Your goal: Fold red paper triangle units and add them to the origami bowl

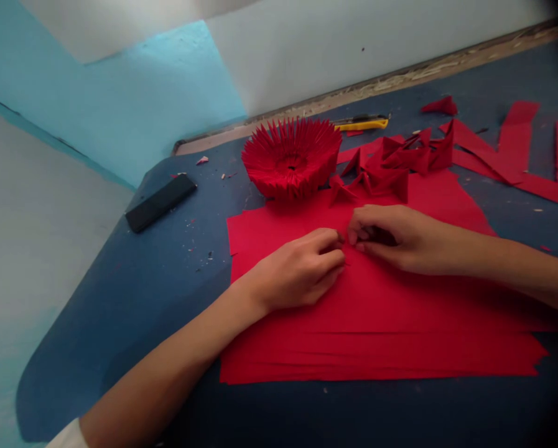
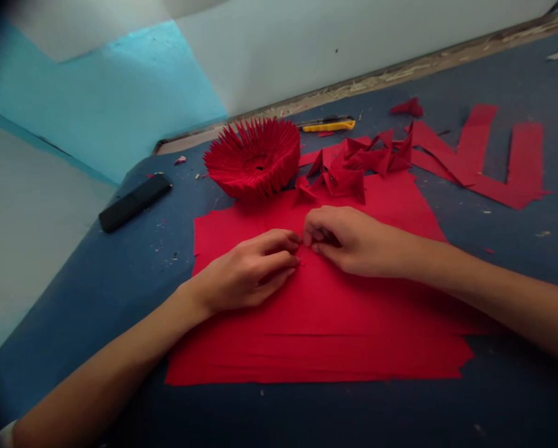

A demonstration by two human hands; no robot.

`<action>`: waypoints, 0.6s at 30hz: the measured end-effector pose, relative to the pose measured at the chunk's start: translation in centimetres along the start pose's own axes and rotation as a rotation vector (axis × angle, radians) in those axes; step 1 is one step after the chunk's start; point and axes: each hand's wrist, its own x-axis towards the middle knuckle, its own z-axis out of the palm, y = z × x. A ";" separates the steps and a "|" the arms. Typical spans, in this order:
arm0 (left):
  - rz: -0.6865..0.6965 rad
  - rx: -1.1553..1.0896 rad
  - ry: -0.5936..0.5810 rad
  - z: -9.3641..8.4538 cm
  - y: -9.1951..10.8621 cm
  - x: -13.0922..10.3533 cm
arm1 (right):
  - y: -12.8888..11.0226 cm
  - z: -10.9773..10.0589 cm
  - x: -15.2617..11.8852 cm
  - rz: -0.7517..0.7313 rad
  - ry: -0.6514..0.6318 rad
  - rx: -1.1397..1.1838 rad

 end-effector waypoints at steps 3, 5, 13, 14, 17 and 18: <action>-0.011 -0.052 0.024 0.5 -0.5 0.3 | 0.2 -0.8 -0.2 -0.042 -0.046 0.002; -0.038 -0.075 0.045 1.0 -0.8 0.6 | 0.2 -1.3 -0.2 -0.086 -0.084 -0.057; -0.105 -0.106 0.121 1.9 -1.1 1.1 | 0.6 -1.5 0.2 -0.219 -0.107 -0.165; -0.116 -0.106 0.119 1.9 -1.1 1.1 | 0.8 -1.4 0.3 -0.230 -0.097 -0.168; -0.139 -0.087 0.125 2.0 -0.9 1.2 | 1.3 -1.1 0.6 -0.221 -0.067 -0.176; -0.143 -0.078 0.129 2.1 -0.8 1.3 | 1.4 -1.1 0.6 -0.213 -0.054 -0.177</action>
